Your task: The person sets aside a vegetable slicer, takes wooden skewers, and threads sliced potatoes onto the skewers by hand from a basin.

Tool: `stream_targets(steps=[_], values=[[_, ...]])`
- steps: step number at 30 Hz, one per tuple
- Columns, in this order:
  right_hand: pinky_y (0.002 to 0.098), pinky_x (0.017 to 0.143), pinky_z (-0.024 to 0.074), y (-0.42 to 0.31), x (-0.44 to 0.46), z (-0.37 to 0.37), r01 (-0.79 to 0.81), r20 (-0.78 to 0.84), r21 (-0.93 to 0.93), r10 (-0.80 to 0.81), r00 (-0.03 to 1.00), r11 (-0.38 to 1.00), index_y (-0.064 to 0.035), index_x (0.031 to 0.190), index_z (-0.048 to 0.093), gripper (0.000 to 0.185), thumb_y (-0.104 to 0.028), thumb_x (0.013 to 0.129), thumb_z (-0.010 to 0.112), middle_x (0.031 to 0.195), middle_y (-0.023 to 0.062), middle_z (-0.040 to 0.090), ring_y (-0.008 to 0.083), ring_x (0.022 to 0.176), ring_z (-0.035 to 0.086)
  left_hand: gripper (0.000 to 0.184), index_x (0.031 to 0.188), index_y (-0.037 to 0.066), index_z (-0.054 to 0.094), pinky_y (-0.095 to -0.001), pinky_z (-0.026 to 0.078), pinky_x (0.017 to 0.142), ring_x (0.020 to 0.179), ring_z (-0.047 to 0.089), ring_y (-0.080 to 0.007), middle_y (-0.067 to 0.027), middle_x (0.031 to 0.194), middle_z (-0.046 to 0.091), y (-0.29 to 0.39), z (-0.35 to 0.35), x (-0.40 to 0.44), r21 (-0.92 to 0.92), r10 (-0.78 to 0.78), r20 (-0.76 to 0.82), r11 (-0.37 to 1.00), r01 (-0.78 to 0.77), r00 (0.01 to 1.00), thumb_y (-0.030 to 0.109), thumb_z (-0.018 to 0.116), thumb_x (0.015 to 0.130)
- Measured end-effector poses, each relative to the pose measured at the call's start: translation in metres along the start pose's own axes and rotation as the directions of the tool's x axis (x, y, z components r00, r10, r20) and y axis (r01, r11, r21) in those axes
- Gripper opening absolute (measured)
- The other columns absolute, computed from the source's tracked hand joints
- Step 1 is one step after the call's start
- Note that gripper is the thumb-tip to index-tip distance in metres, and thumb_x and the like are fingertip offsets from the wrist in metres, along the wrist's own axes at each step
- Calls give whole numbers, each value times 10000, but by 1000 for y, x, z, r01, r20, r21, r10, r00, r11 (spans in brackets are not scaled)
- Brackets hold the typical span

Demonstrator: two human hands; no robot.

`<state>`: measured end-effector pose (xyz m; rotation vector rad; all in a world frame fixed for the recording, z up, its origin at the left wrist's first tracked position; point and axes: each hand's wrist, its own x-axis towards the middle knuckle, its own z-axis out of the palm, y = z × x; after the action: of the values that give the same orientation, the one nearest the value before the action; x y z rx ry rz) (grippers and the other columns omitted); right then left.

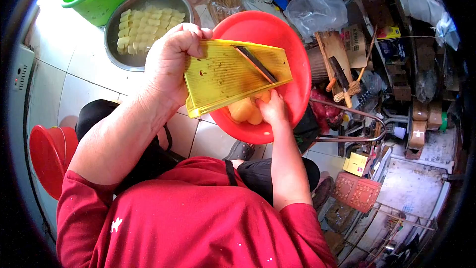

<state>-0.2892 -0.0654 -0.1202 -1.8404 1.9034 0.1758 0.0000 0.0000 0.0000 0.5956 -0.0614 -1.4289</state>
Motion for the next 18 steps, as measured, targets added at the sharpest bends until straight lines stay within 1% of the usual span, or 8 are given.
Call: stream_targets(steps=[2, 3, 5, 6, 10, 13, 16, 18], values=[[411, 956, 402, -6, -7, -2, 96, -140, -33, -100, 985, 995, -33, 1237, 439, 609, -182, 701, 688, 1210, 242, 488, 382, 1146, 455, 163, 713, 20, 499, -296, 425, 810, 823, 497, -196, -88, 847, 534, 0, 2, 1, 0, 3, -47, 1000, -3, 999, -87, 451, 600], [411, 956, 402, -4, -16, 3, 91, -112, -29, -94, 989, 995, -33, 1237, 439, 609, -182, 701, 688, 1210, 242, 488, 382, 1146, 455, 163, 713, 20, 499, -296, 425, 810, 823, 497, -196, -88, 847, 534, 0, 1, -5, 4, -7, -73, 1000, 8, 997, -87, 451, 600], [419, 956, 403, -6, -9, 6, 300, -256, -81, -311, 915, 950, 10, 1231, 430, 629, -169, 690, 694, 1170, 232, 509, 381, 1113, 476, 166, 712, 23, 501, -298, 426, 804, 806, 492, -197, -89, 847, 531, 1, 1, -1, -3, 15, -65, 1000, -15, 998, -86, 447, 600], [420, 960, 402, -13, -8, 9, 339, -268, -28, -334, 904, 940, 28, 1241, 414, 661, -174, 682, 702, 1164, 228, 515, 375, 1099, 488, 166, 712, 23, 501, -298, 426, 804, 806, 492, -197, -89, 847, 531, 5, 1, 1, 14, 23, -61, 1000, -22, 998, -86, 447, 600], [415, 965, 400, -7, -6, 3, 329, -212, -71, -336, 918, 942, 15, 1230, 443, 629, -170, 686, 699, 1174, 224, 512, 369, 1101, 489, 166, 710, 28, 500, -292, 421, 802, 800, 483, -199, -92, 859, 530, 0, 1, 5, 15, 45, -55, 999, -44, 997, -85, 447, 601], [413, 963, 404, -5, -8, 2, 395, -178, -66, -401, 899, 916, 7, 1187, 497, 563, -165, 690, 699, 1173, 215, 519, 364, 1100, 491, 174, 724, 55, 495, -313, 418, 818, 825, 486, -208, -81, 870, 531, -1, -3, 7, 32, 63, -40, 998, -62, 997, -53, 457, 593], [407, 949, 413, -5, -7, 2, 387, -197, -23, -383, 902, 922, -1, 1154, 538, 523, -165, 686, 703, 1152, 199, 538, 355, 1082, 508, 185, 739, 83, 492, -340, 416, 839, 852, 492, -217, -71, 878, 534, -3, -6, 10, 45, 79, -17, 996, -78, 997, -21, 465, 589], [381, 923, 432, -4, -6, 0, 331, -204, 136, -300, 932, 934, -6, 1162, 538, 492, -163, 721, 691, 1116, 170, 572, 322, 1054, 539, 183, 739, 85, 493, -342, 416, 844, 854, 493, -217, -71, 881, 534, -3, -7, 10, 36, 85, -7, 996, -85, 996, -20, 465, 592]])
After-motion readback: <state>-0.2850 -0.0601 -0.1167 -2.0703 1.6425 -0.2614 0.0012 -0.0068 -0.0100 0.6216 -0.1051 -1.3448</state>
